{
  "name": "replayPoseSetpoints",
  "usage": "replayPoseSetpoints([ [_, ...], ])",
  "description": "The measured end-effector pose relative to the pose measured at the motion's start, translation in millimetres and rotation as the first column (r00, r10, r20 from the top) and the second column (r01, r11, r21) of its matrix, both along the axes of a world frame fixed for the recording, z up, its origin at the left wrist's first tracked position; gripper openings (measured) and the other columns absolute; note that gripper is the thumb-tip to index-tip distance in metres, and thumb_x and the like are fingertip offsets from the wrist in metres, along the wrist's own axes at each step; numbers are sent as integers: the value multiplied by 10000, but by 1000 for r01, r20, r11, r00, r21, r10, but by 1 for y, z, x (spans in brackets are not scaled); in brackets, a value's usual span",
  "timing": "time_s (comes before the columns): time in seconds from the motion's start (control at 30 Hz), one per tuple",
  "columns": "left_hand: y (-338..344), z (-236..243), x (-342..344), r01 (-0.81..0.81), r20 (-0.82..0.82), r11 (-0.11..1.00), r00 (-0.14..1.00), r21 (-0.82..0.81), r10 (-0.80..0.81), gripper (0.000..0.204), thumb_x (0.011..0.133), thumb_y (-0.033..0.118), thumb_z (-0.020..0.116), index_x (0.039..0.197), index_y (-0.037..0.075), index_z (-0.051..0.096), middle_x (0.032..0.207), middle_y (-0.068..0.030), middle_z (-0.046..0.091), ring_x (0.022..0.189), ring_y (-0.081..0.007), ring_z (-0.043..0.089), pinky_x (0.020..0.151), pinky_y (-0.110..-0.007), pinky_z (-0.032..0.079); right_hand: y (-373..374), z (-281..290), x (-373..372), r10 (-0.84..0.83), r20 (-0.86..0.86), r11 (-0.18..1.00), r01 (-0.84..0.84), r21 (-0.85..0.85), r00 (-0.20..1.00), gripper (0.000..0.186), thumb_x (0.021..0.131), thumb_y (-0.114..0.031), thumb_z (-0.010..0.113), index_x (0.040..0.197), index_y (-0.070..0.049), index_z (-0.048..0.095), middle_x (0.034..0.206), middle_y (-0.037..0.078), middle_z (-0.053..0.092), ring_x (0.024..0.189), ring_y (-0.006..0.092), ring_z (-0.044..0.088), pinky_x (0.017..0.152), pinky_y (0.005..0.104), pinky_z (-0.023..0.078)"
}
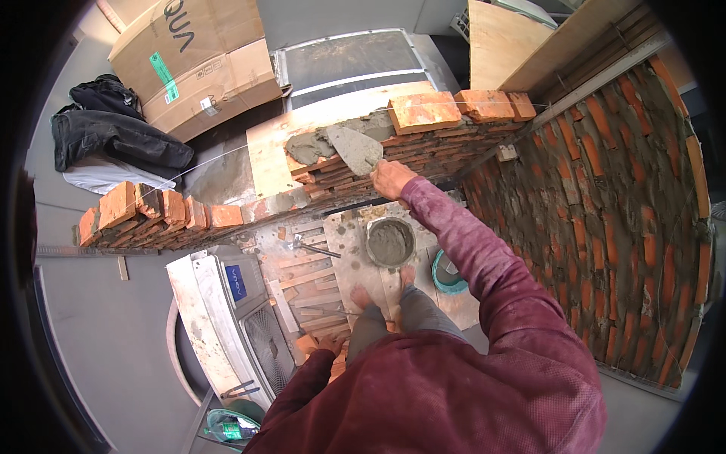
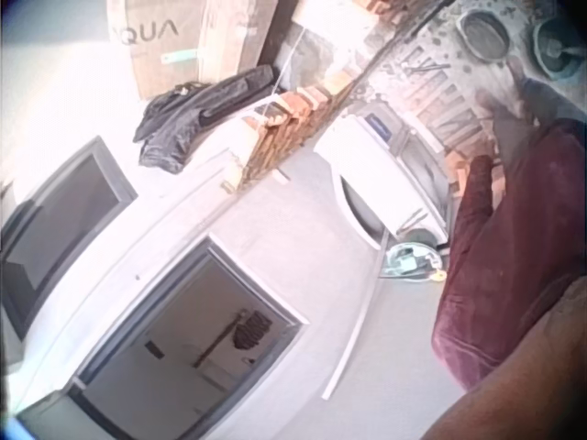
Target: The person applies mortar to a brick ledge with a trowel, places bricks along a guide string, and mixes more mortar in a bucket.
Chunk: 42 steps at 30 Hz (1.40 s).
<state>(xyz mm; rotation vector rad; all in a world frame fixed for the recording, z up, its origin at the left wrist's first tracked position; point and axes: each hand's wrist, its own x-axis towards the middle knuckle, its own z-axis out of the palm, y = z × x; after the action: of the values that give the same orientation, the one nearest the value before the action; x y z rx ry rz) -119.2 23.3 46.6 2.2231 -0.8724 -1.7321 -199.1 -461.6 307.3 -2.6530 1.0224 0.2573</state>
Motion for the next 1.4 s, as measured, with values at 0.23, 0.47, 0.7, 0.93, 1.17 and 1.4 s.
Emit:
replayPoseSetpoints([
  [0.23, 23, -36, 6, -17, 140, 990, 989, -139, 37, 479, 823, 451, 604, 1090, 57, 663, 1035, -252, 650, 983, -412, 618, 853, -468, 481, -29, 12, -17, 145, -109, 980, -128, 150, 983, 166, 806, -128, 576, 925, -16, 603, 772, 128, 622, 794, 295, 631, 671, 390, 528],
  [0.47, 14, -18, 4, -67, 100, 954, 990, -291, 100, 453, 838, 435, 586, 1083, 63, 669, 1053, -240, 650, 1008, -410, 604, 861, -463, 471, -28, 9, -35, -568, 48, 637, 402, 658, 822, 297, 958, -310, 434, 956, -23, 511, 646, 66, 499, 483, 170, 511, 402, 321, 430],
  [0.7, 17, -2, 5, -184, 16, 976, 982, -118, 187, 493, 836, 435, 596, 1171, 77, 650, 1083, -223, 655, 1046, -369, 609, 912, -435, 458, 12, -16, 11, -922, -73, 43, 289, 956, 380, 247, 995, -302, 420, 1020, -56, 433, 718, 51, 490, 487, 157, 504, 382, 313, 476],
  [0.93, 17, 2, 0, -170, 102, 966, 976, -194, 192, 482, 848, 412, 604, 1169, 56, 647, 991, -210, 686, 938, -345, 663, 840, -404, 504, 54, -39, 30, -723, 172, 458, 277, 845, 669, 336, 967, -319, 422, 928, 12, 465, 713, 134, 528, 491, 231, 548, 458, 385, 469],
  [1.17, 25, 12, -55, -423, -32, 905, 906, -45, 422, 498, 883, 371, 592, 1236, 21, 601, 1214, -215, 613, 1088, -328, 612, 947, -365, 460, 63, -39, -91, -299, 202, 905, 210, 371, 933, 373, 920, -338, 513, 1032, 18, 504, 832, 255, 606, 779, 431, 604, 711, 489, 452],
  [1.4, 53, -11, -188, -600, 11, 796, 799, 84, 601, 496, 937, 430, 465, 1094, -7, 639, 992, -227, 673, 971, -324, 648, 833, -402, 467, -7, -90, -118, 49, 203, 997, -61, 53, 978, 231, 941, -244, 526, 1060, -52, 474, 978, 185, 597, 830, 410, 596, 675, 478, 474],
])
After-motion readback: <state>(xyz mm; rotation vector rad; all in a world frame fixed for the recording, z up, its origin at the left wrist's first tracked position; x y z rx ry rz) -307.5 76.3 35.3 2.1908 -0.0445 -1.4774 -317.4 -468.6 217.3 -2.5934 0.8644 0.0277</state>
